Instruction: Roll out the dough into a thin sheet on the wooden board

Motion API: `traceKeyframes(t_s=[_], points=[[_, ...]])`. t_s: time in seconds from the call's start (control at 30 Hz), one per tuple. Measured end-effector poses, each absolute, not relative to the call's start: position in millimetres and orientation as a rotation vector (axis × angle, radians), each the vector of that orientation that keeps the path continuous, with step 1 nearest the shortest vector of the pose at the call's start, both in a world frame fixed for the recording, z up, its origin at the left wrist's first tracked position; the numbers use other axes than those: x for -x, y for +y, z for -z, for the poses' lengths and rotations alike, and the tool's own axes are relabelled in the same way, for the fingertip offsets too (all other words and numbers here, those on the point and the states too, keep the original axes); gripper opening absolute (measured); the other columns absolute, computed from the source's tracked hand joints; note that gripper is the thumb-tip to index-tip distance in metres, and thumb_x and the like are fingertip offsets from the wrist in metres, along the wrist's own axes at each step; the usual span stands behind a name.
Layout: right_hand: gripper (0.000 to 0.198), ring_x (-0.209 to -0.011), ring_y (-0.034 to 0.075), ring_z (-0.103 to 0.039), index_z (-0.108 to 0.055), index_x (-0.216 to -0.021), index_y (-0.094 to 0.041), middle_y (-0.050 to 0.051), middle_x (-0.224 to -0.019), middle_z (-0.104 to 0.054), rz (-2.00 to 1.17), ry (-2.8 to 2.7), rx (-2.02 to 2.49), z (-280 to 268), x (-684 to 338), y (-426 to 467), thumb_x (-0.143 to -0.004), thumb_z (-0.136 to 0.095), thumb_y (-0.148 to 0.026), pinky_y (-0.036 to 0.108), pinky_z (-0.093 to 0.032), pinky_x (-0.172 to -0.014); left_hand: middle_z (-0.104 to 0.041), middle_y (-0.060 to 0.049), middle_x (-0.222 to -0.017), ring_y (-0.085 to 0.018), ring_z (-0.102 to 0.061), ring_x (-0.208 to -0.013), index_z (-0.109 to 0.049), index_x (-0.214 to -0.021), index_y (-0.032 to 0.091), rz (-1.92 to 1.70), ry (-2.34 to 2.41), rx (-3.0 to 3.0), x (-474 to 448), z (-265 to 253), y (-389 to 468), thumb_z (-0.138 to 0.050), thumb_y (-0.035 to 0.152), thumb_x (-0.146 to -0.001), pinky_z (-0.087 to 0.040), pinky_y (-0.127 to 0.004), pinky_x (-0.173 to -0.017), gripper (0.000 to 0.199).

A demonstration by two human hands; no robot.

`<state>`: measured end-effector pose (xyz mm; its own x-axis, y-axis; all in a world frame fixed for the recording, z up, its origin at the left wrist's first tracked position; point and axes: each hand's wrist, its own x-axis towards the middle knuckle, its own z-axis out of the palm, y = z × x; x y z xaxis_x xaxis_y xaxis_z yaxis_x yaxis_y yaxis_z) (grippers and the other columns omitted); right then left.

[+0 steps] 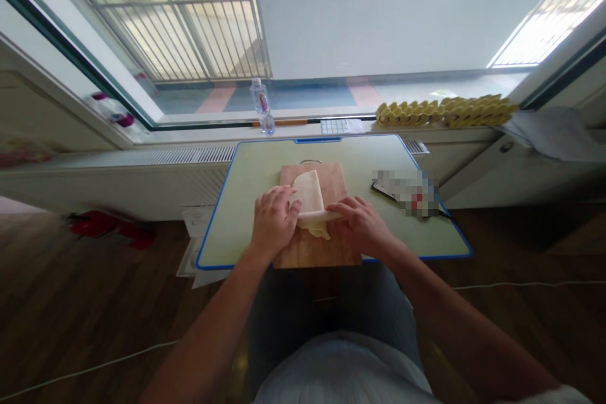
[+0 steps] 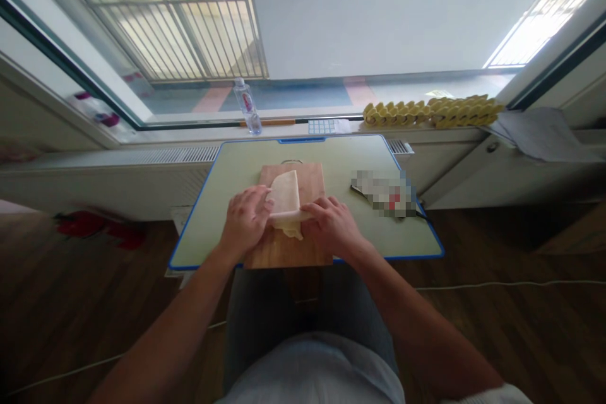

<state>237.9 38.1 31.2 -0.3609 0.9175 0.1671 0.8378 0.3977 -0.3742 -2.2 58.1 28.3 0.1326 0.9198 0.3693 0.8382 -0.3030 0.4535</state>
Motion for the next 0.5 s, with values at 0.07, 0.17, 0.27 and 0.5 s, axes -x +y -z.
traceKeyframes(t_s=[0.07, 0.17, 0.27, 0.5], points=[[0.031, -0.118, 0.026, -0.058, -0.074, -0.126, -0.03, 0.005, -0.125, -0.073, -0.283, -2.302, 1.547, -28.9, -234.7, 41.6, -0.097, -0.063, -0.029, 0.037, -0.045, -0.105, -0.063, -0.012, -0.149, -0.033, -0.05, -0.143, -0.067, -0.134, 0.024, -0.733, 1.811, -2.302, -3.1, -18.8, 62.6, -0.047, 0.039, -0.104, -0.028, -0.059, -0.124, 0.039], [0.037, -0.133, 0.027, -0.053, -0.069, -0.134, -0.027, 0.005, -0.141, -0.068, -0.225, -2.287, 1.597, -28.6, -228.7, 49.7, -0.104, -0.056, -0.044, 0.04, -0.038, -0.114, -0.056, -0.011, -0.158, -0.037, -0.044, -0.149, -0.065, -0.141, 0.028, -0.623, 1.847, -2.331, -6.6, -10.9, 74.0, -0.048, 0.037, -0.103, -0.018, -0.07, -0.125, 0.043], [0.046, -0.145, 0.029, -0.046, -0.06, -0.145, -0.023, 0.008, -0.153, -0.06, -0.138, -2.232, 1.726, -28.5, -219.6, 62.5, -0.111, -0.039, -0.046, 0.045, -0.034, -0.118, -0.053, -0.009, -0.16, -0.036, -0.042, -0.151, -0.063, -0.144, 0.031, -0.587, 1.857, -2.332, -7.4, -13.2, 88.8, -0.051, 0.036, -0.101, -0.016, -0.071, -0.125, 0.045], [0.051, -0.152, 0.031, -0.039, -0.055, -0.15, -0.019, 0.012, -0.16, -0.052, -0.115, -2.186, 1.799, -19.3, -215.0, 40.8, -0.111, -0.034, -0.045, 0.049, -0.029, -0.121, -0.049, -0.01, -0.163, -0.037, -0.04, -0.152, -0.058, -0.15, 0.03, -0.51, 1.836, -2.367, -9.1, -18.5, 60.9, -0.046, 0.036, -0.104, -0.016, -0.072, -0.126, 0.048]])
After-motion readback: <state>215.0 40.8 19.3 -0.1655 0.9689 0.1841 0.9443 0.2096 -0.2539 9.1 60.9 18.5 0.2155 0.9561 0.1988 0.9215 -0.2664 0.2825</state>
